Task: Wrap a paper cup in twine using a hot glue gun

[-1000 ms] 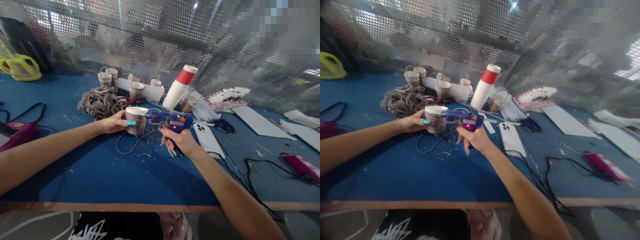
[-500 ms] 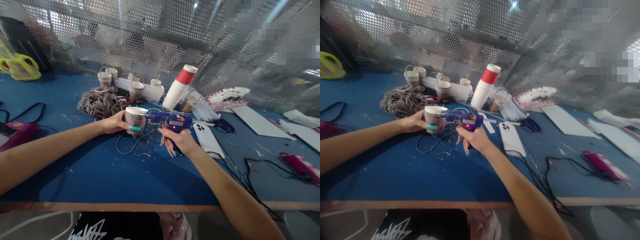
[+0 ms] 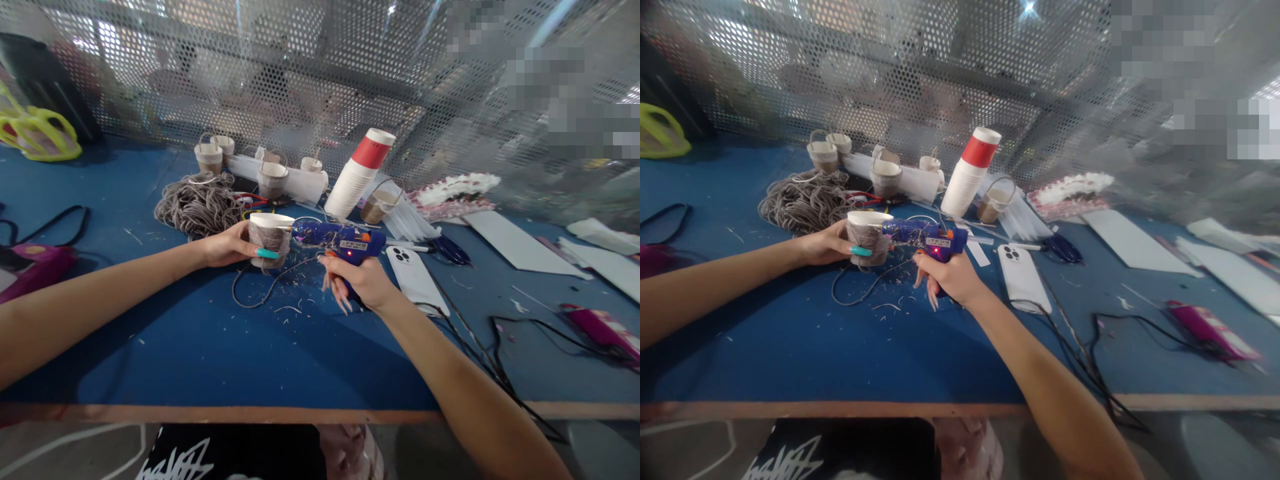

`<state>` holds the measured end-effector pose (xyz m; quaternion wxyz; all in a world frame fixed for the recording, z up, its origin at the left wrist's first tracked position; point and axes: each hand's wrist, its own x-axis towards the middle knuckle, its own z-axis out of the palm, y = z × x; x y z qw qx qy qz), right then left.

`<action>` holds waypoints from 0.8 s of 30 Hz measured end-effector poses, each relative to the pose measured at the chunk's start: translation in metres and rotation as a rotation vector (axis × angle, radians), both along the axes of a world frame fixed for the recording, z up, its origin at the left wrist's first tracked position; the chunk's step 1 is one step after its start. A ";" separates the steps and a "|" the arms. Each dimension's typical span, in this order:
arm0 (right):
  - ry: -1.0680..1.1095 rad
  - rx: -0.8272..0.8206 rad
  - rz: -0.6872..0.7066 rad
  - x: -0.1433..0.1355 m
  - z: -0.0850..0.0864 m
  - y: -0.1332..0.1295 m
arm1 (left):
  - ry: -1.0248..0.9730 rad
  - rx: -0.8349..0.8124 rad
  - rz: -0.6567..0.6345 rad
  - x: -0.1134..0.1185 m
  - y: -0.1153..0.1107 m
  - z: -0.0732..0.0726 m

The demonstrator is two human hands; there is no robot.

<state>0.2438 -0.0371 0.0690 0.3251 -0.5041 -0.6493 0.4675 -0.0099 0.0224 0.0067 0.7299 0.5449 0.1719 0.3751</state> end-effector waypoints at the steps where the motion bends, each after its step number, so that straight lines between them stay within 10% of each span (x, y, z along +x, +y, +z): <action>1: 0.007 -0.005 -0.007 0.000 0.000 0.000 | -0.001 0.003 0.003 0.000 0.000 0.000; 24: 0.021 0.011 0.000 0.000 0.003 -0.001 | -0.009 -0.034 -0.011 -0.004 0.003 -0.004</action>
